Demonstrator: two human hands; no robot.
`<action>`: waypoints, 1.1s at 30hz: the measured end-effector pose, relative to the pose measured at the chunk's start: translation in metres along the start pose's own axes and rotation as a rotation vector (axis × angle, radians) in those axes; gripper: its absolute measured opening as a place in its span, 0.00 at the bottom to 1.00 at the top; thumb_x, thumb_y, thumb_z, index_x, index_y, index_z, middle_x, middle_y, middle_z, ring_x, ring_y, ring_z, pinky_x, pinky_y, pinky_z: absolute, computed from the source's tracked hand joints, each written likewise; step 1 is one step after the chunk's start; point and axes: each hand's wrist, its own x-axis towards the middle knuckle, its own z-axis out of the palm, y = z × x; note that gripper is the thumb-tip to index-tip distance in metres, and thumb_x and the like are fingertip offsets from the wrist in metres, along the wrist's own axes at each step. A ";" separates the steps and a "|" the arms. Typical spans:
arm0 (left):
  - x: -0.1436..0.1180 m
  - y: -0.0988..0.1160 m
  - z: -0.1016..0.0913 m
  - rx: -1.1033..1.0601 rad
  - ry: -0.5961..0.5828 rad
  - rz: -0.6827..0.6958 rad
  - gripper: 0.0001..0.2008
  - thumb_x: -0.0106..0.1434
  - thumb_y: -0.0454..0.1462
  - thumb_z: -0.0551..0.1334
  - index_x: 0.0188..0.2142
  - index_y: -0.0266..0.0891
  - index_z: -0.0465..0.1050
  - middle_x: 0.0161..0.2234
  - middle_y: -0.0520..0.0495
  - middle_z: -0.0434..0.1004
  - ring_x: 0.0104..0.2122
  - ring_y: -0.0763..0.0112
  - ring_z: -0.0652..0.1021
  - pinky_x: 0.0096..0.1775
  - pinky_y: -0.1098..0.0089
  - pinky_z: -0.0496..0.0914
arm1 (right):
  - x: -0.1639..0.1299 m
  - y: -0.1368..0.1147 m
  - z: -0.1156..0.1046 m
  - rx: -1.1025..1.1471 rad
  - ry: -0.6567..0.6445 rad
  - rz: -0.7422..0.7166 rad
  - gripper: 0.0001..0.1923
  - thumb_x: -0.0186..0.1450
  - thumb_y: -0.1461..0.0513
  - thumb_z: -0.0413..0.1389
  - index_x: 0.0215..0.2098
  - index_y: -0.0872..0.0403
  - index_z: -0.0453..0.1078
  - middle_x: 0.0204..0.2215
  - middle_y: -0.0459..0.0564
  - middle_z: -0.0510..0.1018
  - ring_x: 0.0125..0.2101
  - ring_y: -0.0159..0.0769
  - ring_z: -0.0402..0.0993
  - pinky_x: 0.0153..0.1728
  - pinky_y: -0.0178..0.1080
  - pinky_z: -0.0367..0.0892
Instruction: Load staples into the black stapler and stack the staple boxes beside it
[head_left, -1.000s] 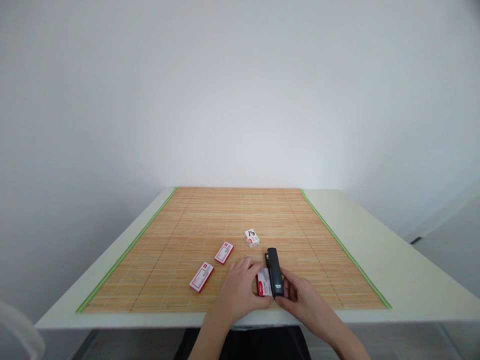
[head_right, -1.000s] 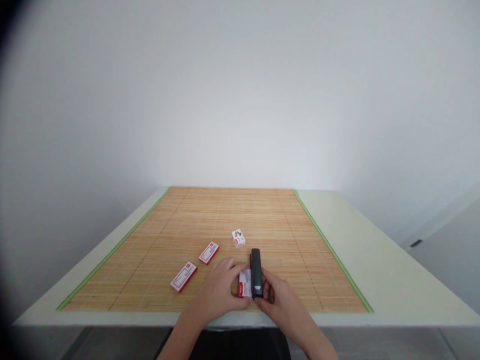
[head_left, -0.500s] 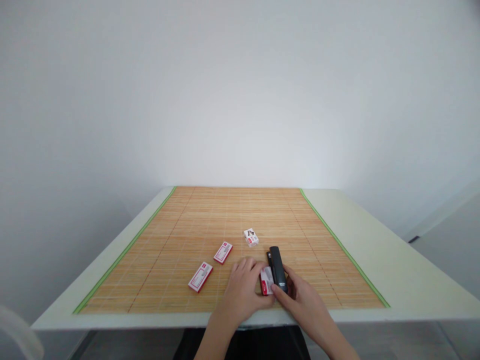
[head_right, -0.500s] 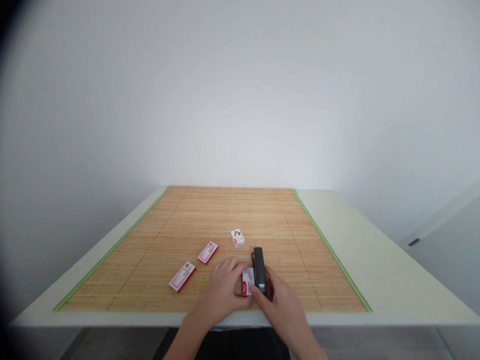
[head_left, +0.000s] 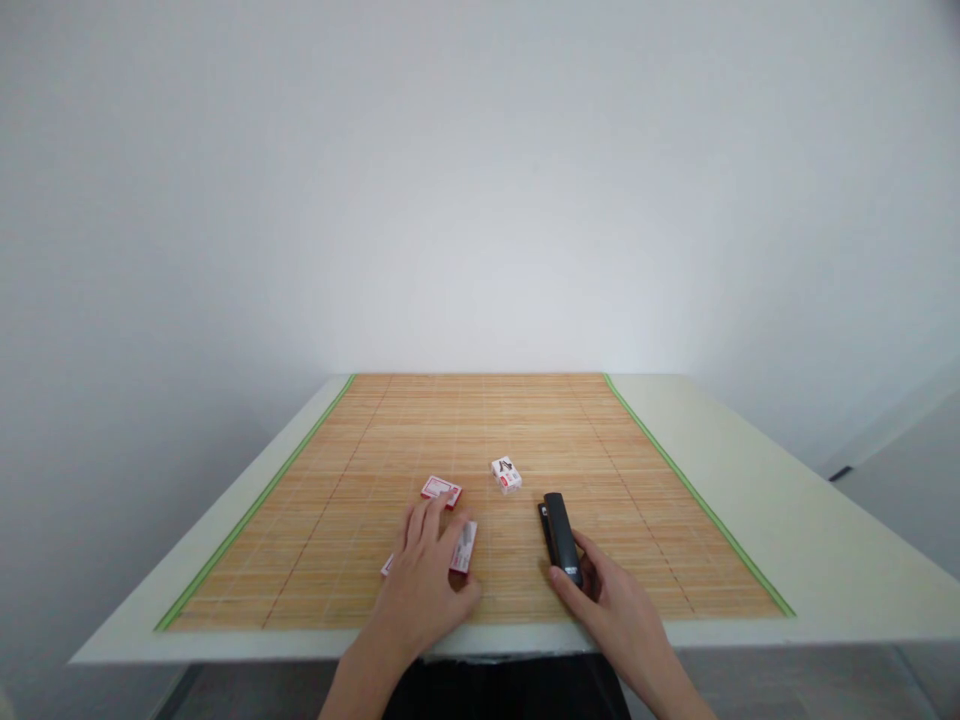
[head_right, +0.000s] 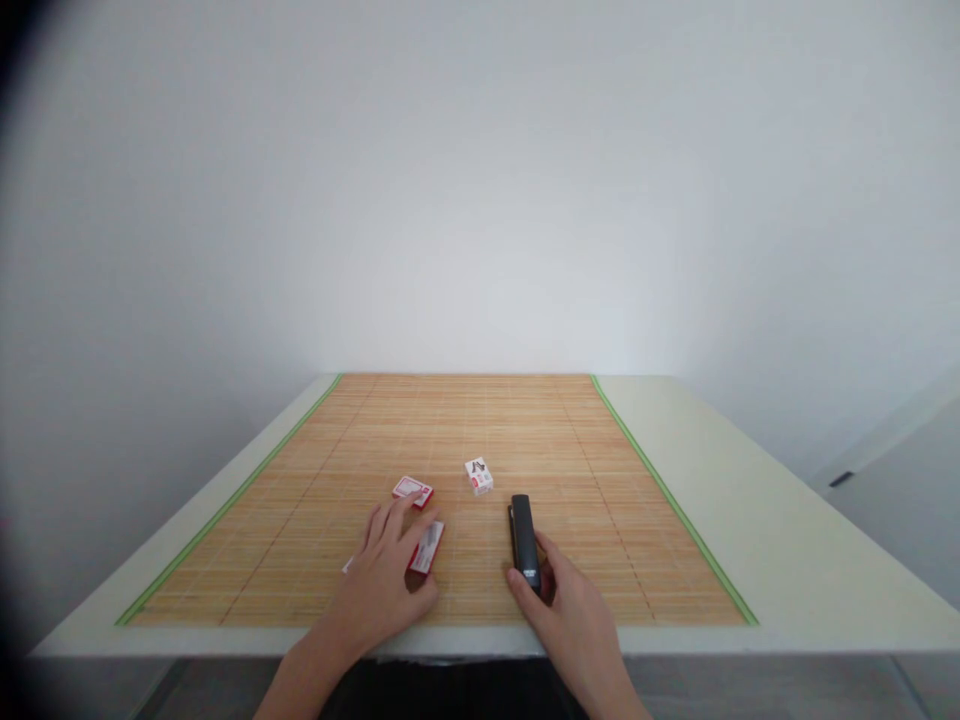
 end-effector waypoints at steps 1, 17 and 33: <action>0.000 -0.009 -0.001 0.002 0.002 -0.003 0.39 0.55 0.42 0.68 0.67 0.54 0.62 0.70 0.45 0.57 0.68 0.44 0.58 0.69 0.44 0.49 | 0.000 0.000 0.000 -0.003 0.001 0.000 0.33 0.67 0.42 0.54 0.64 0.50 0.67 0.29 0.45 0.79 0.31 0.43 0.77 0.33 0.40 0.64; 0.025 -0.036 0.020 0.088 0.120 -0.113 0.25 0.73 0.48 0.54 0.67 0.51 0.64 0.71 0.50 0.60 0.69 0.54 0.60 0.69 0.49 0.53 | -0.001 0.000 0.003 -0.003 0.036 0.021 0.32 0.67 0.42 0.54 0.62 0.49 0.69 0.27 0.44 0.78 0.29 0.42 0.76 0.30 0.40 0.63; 0.058 -0.029 -0.005 -0.030 0.188 -0.042 0.23 0.75 0.43 0.50 0.67 0.50 0.64 0.68 0.49 0.65 0.66 0.60 0.65 0.68 0.52 0.56 | -0.010 0.000 0.017 -0.046 0.169 0.052 0.30 0.68 0.41 0.53 0.61 0.47 0.68 0.30 0.46 0.78 0.29 0.42 0.76 0.29 0.39 0.64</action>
